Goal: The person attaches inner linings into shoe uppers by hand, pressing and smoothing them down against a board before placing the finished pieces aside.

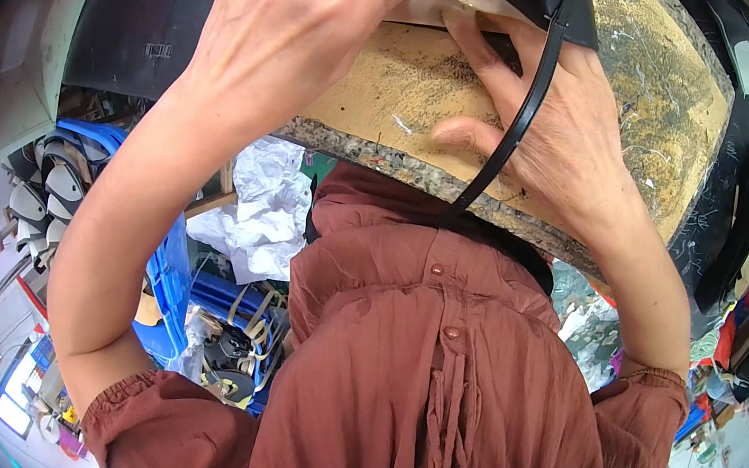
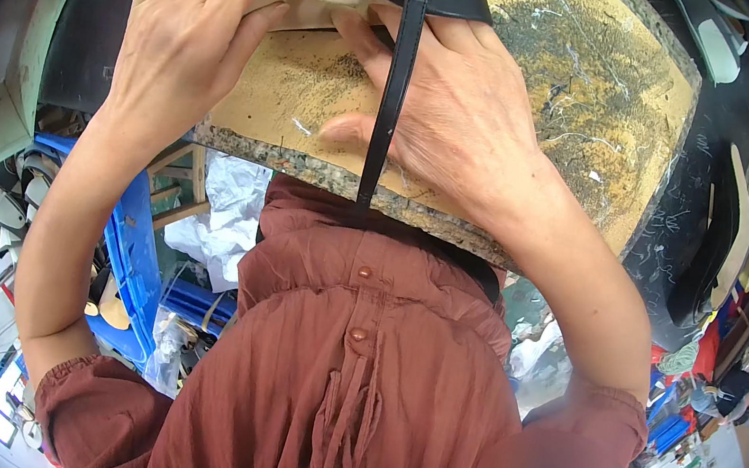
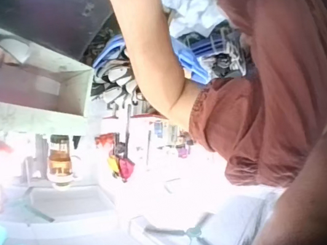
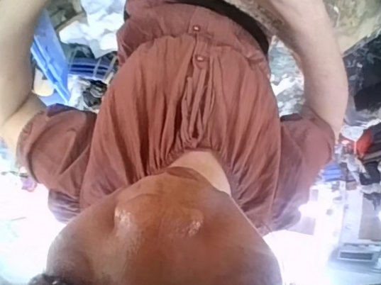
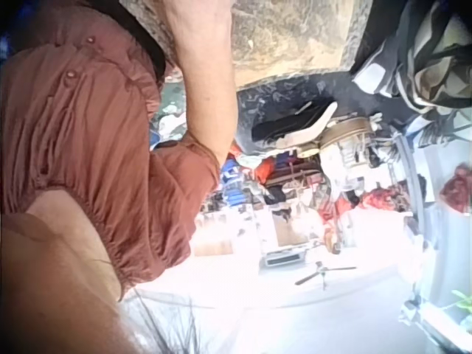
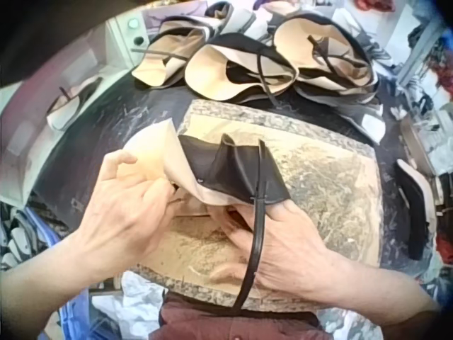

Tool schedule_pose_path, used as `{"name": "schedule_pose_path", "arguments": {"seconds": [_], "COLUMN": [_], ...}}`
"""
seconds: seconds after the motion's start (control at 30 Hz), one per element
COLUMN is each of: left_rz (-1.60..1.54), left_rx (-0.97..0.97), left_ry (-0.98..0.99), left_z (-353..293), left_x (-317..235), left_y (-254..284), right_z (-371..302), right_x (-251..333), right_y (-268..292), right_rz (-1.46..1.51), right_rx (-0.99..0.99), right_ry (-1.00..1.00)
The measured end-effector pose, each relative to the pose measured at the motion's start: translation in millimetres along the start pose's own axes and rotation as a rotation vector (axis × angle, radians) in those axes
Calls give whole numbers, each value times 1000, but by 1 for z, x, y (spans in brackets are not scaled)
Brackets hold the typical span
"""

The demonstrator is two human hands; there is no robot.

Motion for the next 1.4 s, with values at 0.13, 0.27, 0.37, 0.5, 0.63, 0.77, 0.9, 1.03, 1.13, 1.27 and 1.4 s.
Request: {"name": "schedule_pose_path", "arguments": {"seconds": [0.13,0.27,0.37,0.5,0.63,0.77,0.9,1.03,1.13,1.27,1.4], "left_rz": [8,49,169,224,127,151,105,-340,-559,-320,-149], "left_rx": [-8,-15,13,81,15,140,116,-393,-176,-57,-94], "left_ry": [70,38,10,-2,58,122,184,218,217,247,237], "left_z": [-1,-3,-13,-14,-20,-23,-14,-7,-5,25,56], "left_x": [-2,-5,-5,-8,-3,10,11,-6,-15,-48,-56], "left_y": [-3,-5,-1,-4,4,-14,-13,4,-28,-24,-27], "right_z": [4,14,16,23,26,32,45,42,11,4,15], "right_x": [-1,7,7,18,24,29,37,25,18,-63,-68], "right_y": [1,-6,-12,-15,-23,-24,-20,-22,21,43,53], "right_rz": [17,26,51,92,89,69,1,136,-24,199,624], "right_rx": [4,97,57,-25,24,14,-33,-165,-575,-331,-437], "right_ry": [21,-6,44,107,67,83,52,80,287,-648,-743]}}
Point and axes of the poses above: each hand's wrist, its own z-axis towards the middle knuckle, its own y-axis out of the back of the hand, x = y × z, the point moved 7 cm from there along z, towards the middle knuckle, and after that the axes turned 6 degrees about z, right-handed, at the moved point
